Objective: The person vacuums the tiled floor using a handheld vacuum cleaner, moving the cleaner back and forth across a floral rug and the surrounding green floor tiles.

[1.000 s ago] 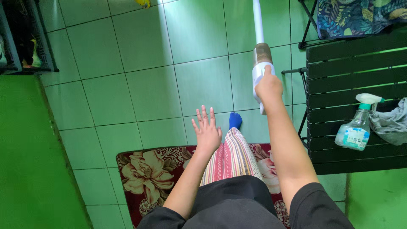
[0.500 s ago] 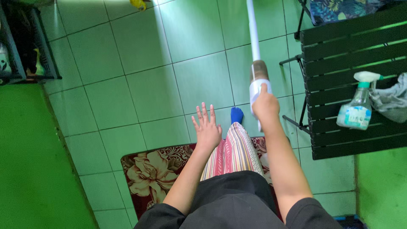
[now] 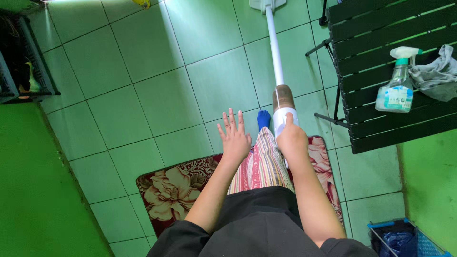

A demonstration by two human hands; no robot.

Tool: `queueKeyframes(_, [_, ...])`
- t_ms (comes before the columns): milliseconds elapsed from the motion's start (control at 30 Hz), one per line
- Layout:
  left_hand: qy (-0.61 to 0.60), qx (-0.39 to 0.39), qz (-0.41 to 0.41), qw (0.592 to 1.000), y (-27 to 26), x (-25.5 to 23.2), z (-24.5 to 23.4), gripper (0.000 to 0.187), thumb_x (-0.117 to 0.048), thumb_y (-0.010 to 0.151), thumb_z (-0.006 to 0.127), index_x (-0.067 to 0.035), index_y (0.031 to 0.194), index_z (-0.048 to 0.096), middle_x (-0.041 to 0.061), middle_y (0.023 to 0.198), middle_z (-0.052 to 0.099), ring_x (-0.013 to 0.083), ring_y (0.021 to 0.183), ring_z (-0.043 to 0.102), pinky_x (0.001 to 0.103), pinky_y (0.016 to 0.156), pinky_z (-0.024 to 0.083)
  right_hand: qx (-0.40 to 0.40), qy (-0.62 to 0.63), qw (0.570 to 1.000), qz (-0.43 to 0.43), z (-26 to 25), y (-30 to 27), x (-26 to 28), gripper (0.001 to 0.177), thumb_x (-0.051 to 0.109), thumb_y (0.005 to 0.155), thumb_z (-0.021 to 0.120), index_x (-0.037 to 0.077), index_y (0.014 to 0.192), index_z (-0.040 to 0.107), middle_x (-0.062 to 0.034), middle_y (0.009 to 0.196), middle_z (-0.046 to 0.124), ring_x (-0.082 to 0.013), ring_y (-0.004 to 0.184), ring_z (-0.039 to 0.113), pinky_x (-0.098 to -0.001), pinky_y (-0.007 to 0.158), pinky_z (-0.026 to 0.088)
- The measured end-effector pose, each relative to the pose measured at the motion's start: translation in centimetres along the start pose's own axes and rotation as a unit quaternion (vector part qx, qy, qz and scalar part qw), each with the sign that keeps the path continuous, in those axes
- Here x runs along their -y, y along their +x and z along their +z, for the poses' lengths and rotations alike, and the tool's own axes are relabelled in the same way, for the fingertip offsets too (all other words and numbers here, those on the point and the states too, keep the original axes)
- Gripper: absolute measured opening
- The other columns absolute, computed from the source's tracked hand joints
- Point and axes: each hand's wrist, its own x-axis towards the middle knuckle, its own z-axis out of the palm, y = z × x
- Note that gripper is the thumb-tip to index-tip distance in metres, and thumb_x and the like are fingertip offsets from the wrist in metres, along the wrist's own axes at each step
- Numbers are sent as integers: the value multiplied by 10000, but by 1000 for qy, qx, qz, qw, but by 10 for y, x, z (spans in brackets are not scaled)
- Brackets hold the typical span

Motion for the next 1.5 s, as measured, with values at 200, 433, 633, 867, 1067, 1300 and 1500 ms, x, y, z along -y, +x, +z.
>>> queueKeyframes(200, [-2, 3, -1, 1000, -5, 8, 0, 894, -286, 907, 593, -56, 1632, 124, 247, 1696, -34, 441, 1564, -60, 672, 1205, 12, 8, -12, 999, 32, -9, -25, -6, 656, 89, 870, 587, 92, 1493, 383, -320, 991, 708, -495, 934, 702, -563, 840, 549])
queueKeyframes(433, [-17, 32, -4, 999, -3, 11, -2, 888, -293, 921, 587, -49, 1625, 105, 255, 1689, -48, 450, 1558, -71, 677, 1200, 3, 2, -1, 999, 42, -2, -7, -8, 669, 76, 866, 583, 81, 1500, 372, -333, 988, 707, -505, 931, 697, -563, 836, 547])
queueKeyframes(633, [-13, 44, -21, 999, 1, 17, -5, 897, -306, 919, 587, -61, 1626, 94, 242, 1690, -55, 444, 1557, -74, 672, 1202, 9, -8, 0, 999, 39, -3, 57, -1, 653, 104, 863, 616, 84, 1475, 388, -333, 1011, 701, -511, 950, 688, -569, 840, 545])
queueKeyframes(867, [6, 53, -37, 998, 7, 25, -12, 888, -302, 926, 579, -58, 1628, 94, 247, 1690, -58, 450, 1557, -78, 671, 1201, 9, -53, -8, 998, -18, -9, 138, 0, 619, 111, 867, 655, 61, 1428, 399, -325, 1039, 699, -507, 960, 688, -567, 850, 545])
queueKeyframes(1067, [9, 59, -46, 997, 12, 25, -13, 892, -310, 925, 575, -66, 1632, 90, 241, 1693, -57, 440, 1561, -73, 666, 1206, 6, -55, -22, 997, -41, -17, 196, 13, 634, 86, 846, 672, 42, 1415, 394, -321, 1065, 693, -501, 979, 686, -551, 854, 552])
queueKeyframes(1300, [9, 67, -43, 997, 13, 20, -13, 897, -312, 926, 578, -72, 1636, 85, 240, 1694, -65, 438, 1561, -78, 666, 1204, 4, -40, -8, 999, -11, -17, 198, 13, 722, 95, 848, 665, 102, 1500, 355, -306, 1108, 676, -494, 1005, 677, -553, 854, 550])
queueKeyframes(1500, [12, 76, -33, 996, 14, 15, -12, 893, -317, 930, 571, -65, 1630, 77, 247, 1689, -72, 444, 1557, -87, 669, 1202, 4, -20, -8, 1000, -6, 5, 151, 9, 748, 109, 859, 646, 96, 1538, 333, -313, 1090, 687, -489, 1007, 686, -545, 880, 551])
